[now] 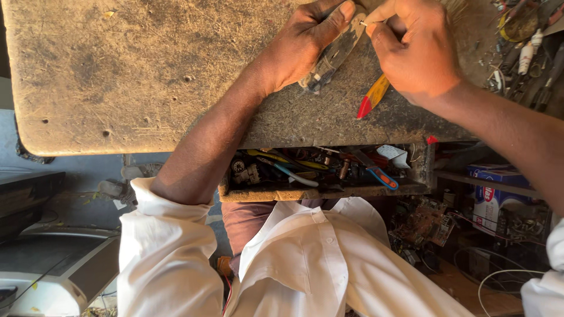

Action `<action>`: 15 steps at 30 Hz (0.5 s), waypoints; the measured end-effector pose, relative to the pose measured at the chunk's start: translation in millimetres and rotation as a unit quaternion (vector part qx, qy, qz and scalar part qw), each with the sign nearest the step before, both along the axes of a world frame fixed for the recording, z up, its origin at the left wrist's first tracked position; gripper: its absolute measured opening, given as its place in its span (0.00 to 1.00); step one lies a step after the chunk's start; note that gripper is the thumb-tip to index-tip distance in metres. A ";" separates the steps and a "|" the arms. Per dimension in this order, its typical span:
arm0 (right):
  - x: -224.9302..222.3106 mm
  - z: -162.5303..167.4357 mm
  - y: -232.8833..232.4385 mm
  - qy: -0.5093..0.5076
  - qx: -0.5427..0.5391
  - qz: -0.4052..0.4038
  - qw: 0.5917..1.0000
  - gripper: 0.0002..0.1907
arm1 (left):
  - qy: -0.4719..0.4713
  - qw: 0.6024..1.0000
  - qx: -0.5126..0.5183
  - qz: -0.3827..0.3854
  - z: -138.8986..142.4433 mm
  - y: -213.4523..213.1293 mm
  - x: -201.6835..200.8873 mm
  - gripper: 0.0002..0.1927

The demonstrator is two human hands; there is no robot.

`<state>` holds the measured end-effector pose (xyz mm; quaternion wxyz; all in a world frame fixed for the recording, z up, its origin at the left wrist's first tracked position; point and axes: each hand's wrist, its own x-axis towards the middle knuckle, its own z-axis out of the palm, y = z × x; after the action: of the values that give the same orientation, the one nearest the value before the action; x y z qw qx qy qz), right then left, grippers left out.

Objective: The person holds a computer mouse at a cluttered workbench and brushes dust off its underside with a bristle brush. They use a small screwdriver to remove screws, pry open the mouse shell, and continue brushing and picking at the exposed internal components and buttons.

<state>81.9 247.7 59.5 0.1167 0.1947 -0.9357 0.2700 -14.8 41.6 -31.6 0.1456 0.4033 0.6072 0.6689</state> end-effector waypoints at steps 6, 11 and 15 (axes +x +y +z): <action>-21.4 17.5 8.0 0.192 0.325 0.130 0.917 0.07 | -0.011 0.995 -0.085 0.041 -0.3 -1.5 0.5 0.25; -26.4 29.2 1.4 0.233 0.403 0.180 0.867 0.05 | -0.048 0.997 -0.051 0.028 3.9 -5.8 -5.0 0.26; -17.4 23.4 -9.5 0.029 0.109 0.051 0.992 0.04 | 0.119 0.990 0.058 0.041 -4.7 -6.1 -11.1 0.26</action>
<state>64.5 238.1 82.9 0.1076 0.2618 -0.9446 0.1664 -25.8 35.5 -36.3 0.0214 0.4621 0.5968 0.6556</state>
